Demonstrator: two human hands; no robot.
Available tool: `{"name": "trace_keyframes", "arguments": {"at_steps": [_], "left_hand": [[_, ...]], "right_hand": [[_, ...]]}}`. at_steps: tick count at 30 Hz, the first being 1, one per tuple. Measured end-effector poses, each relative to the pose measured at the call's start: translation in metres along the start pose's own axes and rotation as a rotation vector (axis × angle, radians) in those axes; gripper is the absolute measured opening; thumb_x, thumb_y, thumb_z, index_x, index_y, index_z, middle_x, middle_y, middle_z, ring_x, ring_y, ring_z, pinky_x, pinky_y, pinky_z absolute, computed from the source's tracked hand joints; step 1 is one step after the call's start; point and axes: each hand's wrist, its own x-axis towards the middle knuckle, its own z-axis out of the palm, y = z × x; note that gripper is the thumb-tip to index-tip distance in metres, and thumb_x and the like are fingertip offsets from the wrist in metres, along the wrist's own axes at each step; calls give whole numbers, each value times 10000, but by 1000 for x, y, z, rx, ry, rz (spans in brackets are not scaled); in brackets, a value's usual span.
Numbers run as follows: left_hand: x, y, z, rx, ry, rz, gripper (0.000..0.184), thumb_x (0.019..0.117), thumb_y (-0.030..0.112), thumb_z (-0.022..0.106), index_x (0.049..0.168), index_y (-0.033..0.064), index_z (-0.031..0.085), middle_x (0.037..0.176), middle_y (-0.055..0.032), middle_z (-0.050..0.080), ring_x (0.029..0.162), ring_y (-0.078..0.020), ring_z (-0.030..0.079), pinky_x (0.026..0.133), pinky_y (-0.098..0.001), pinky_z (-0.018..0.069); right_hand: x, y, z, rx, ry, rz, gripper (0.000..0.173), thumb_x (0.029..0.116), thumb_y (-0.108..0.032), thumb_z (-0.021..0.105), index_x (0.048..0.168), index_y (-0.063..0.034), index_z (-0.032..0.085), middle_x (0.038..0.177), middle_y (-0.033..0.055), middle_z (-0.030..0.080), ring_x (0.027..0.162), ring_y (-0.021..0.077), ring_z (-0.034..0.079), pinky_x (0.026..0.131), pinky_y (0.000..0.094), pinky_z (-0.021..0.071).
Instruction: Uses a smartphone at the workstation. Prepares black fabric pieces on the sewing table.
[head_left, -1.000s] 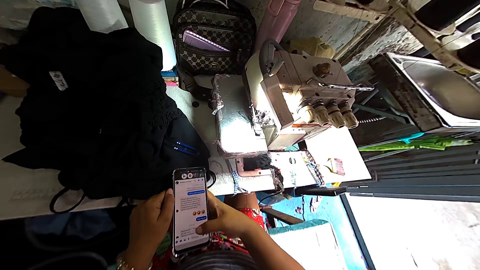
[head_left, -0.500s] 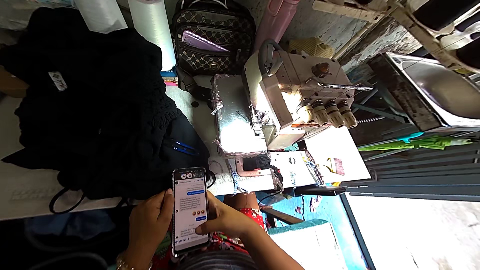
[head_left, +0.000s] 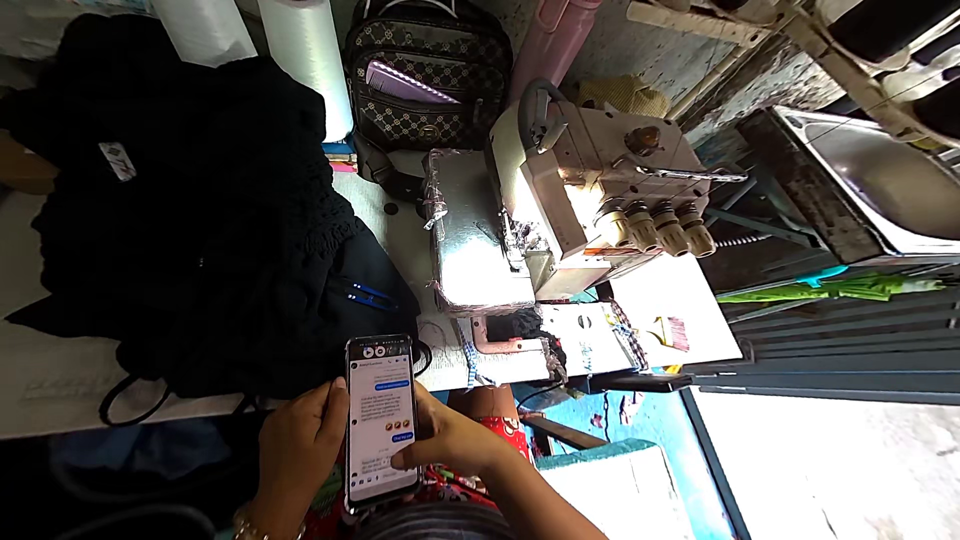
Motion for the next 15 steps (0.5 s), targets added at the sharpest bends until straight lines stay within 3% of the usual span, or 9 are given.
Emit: {"name": "trace_keyframes", "arguments": {"at_steps": [15], "left_hand": [[-1,0,0,-1,-1,-5,523,1015,313,365,567,69,482,484,-26,402,467,-165,466,488,-366,349]], "right_hand": [[0,2,0,26,-6,-21,708,887,106,587,1457,-84,213,1288,22,604,1148,100,650,994,328,550]]}}
